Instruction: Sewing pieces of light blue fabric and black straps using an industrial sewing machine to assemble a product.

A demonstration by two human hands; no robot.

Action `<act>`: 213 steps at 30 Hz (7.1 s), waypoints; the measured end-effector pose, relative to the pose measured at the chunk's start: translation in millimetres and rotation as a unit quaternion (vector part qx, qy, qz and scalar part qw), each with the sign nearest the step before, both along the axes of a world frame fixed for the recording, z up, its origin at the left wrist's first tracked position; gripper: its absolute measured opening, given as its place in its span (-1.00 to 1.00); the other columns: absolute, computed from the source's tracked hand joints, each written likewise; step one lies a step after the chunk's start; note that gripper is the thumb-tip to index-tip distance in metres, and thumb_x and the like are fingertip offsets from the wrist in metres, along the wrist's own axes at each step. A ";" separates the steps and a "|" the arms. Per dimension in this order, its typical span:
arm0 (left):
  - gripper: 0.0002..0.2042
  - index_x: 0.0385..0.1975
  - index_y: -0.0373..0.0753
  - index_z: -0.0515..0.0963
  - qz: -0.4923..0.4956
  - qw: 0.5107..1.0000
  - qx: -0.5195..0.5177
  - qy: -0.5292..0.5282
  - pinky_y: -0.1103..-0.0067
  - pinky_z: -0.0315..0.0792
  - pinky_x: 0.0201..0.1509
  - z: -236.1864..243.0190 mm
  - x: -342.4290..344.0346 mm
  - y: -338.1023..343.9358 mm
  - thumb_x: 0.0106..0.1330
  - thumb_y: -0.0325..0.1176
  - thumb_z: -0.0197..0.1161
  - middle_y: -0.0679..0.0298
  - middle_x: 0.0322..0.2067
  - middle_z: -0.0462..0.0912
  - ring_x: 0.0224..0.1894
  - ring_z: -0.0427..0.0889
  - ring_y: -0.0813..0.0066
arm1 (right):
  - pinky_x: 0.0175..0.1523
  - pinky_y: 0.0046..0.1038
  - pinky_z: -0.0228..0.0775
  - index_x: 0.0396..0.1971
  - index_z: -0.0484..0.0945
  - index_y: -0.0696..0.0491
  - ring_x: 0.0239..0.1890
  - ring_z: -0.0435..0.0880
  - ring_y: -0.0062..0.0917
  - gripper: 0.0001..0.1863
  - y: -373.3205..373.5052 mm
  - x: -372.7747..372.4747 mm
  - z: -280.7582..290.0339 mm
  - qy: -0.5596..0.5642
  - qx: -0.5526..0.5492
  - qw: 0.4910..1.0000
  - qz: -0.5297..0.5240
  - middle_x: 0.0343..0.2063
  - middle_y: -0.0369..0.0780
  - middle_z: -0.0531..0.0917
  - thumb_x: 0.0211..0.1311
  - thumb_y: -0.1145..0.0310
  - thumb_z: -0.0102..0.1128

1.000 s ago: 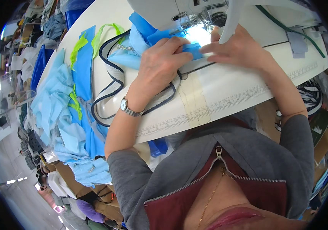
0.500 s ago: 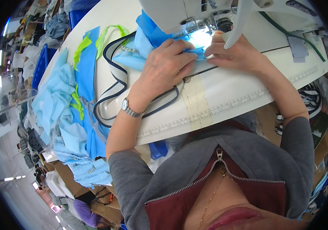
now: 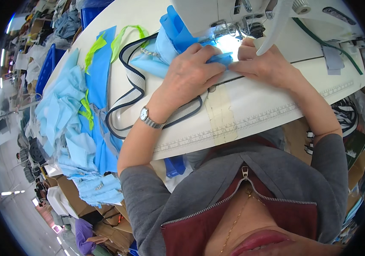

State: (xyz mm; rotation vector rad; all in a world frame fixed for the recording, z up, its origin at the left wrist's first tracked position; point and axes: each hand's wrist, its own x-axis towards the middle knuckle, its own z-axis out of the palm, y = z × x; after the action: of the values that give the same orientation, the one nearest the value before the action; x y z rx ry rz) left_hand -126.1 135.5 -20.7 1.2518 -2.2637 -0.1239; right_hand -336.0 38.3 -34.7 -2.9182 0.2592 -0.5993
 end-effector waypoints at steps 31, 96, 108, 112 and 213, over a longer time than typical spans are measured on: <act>-0.81 -0.42 -0.18 0.68 0.010 1.000 -0.001 -0.008 0.49 0.48 -0.25 -3.8 -6.3 3.9 -0.09 -0.46 0.40 0.19 -0.22 0.59 -0.27 0.52 0.26 | -0.29 -0.37 0.46 -0.35 0.68 -0.10 -0.50 0.61 -0.40 -0.79 2.2 -16.6 23.0 0.055 0.040 0.998 0.012 -0.65 -0.29 0.56 -0.07 0.42 0.23; -0.81 -0.36 -0.28 0.58 -0.042 0.996 -0.015 -0.074 0.57 0.52 -0.22 4.4 -0.5 0.2 -0.03 -0.48 0.21 0.33 -0.17 0.60 -0.18 0.56 0.43 | 0.21 -0.32 0.18 -0.17 0.66 -0.35 -0.16 0.50 -0.51 -0.66 -19.9 -5.8 -4.7 -0.034 -0.001 0.999 -0.012 -0.34 -0.44 0.62 0.06 0.40 0.25; -0.82 -0.35 -0.26 0.57 -0.046 0.993 -0.050 -0.095 0.54 0.50 -0.24 -1.2 10.2 -12.0 0.01 -0.46 0.21 0.33 -0.19 0.58 -0.19 0.55 0.41 | 0.11 -0.36 0.26 -0.27 0.67 -0.36 -0.33 0.48 -0.47 -0.68 -29.5 5.6 -9.6 -0.094 -0.047 0.994 -0.029 -0.59 -0.37 0.51 -0.04 0.39 0.29; -0.79 -0.29 -0.24 0.54 -0.022 0.991 -0.041 -0.129 0.53 0.48 -0.20 3.1 8.7 -10.3 0.04 -0.45 0.17 0.28 -0.17 0.54 -0.16 0.53 0.38 | 0.10 -0.35 0.27 -0.29 0.67 -0.32 -0.35 0.47 -0.46 -0.69 -31.5 4.6 -12.8 -0.105 -0.019 0.994 -0.026 -0.59 -0.38 0.52 -0.09 0.39 0.31; -0.57 -0.05 -0.31 0.51 0.213 0.728 -0.015 0.651 0.53 0.42 0.06 131.3 -35.3 101.2 -0.02 -0.53 0.29 0.22 -0.10 0.57 -0.10 0.57 0.40 | 0.30 -0.39 0.15 0.28 0.17 0.18 0.23 0.33 -0.42 -0.09 83.1 -3.4 27.3 -0.169 0.559 0.810 0.050 0.17 -0.08 0.40 -0.05 0.17 0.44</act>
State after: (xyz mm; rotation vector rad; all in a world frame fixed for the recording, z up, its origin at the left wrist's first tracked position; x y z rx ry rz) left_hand -161.4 236.7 110.6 1.0525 -0.7328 -0.5782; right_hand -339.4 121.4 -7.4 -1.6405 0.2757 -0.6278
